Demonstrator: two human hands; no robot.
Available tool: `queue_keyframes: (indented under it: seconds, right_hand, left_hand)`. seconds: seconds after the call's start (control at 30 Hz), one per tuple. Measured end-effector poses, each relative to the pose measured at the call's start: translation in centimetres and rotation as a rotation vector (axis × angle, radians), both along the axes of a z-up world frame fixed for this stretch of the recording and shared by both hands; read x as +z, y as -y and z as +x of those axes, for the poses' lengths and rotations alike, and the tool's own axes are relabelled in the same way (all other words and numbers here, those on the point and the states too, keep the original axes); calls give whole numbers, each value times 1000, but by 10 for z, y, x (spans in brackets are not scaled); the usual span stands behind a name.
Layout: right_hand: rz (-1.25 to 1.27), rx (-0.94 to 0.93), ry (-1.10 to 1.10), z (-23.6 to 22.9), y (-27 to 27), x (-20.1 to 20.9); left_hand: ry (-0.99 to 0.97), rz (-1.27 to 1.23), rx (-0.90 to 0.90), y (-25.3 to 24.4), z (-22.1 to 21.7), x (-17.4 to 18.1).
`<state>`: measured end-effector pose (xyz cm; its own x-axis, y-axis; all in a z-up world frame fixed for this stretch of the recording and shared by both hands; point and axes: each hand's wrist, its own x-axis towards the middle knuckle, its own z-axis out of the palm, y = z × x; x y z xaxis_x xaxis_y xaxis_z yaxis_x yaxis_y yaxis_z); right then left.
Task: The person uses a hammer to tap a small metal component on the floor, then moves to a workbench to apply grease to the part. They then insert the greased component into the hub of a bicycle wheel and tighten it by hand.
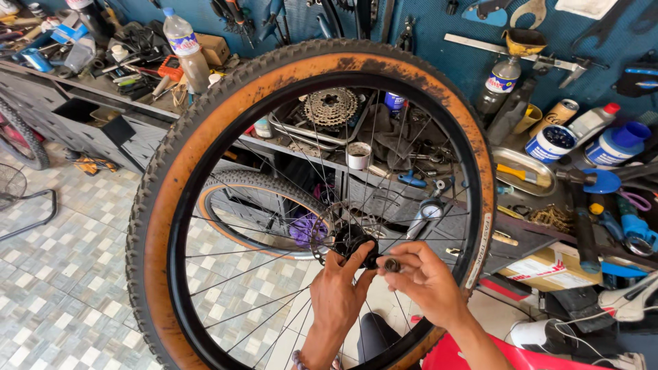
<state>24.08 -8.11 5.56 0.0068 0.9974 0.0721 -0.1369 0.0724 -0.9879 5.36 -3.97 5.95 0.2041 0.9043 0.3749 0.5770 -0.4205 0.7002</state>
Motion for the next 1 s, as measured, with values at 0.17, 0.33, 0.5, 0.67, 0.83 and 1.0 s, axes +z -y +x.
queue_keyframes:
  seconds: [0.17,0.33,0.5,0.67,0.83,1.0]
  right_hand:
    - [86,78,-189,4,10,-11]
    - [104,83,-240,1,20,-5]
    - [155,85,-241,-3,27,2]
    - [183,99,-259,-6,31,8]
    - [255,137,-248,-9,31,14]
    - [300,160,-235,-12,28,19]
  left_hand:
    - [-2,-24,-14,1,-2,-1]
    - [-14,-39,-23,-1,-3,1]
    - [-20,-45,-26,-1,-2,2]
    - [-25,-42,-32,-1,-2,1]
    - [-31,-48,-41,-1,-4,0]
    - [-33,-61,-42,-2,-4,0]
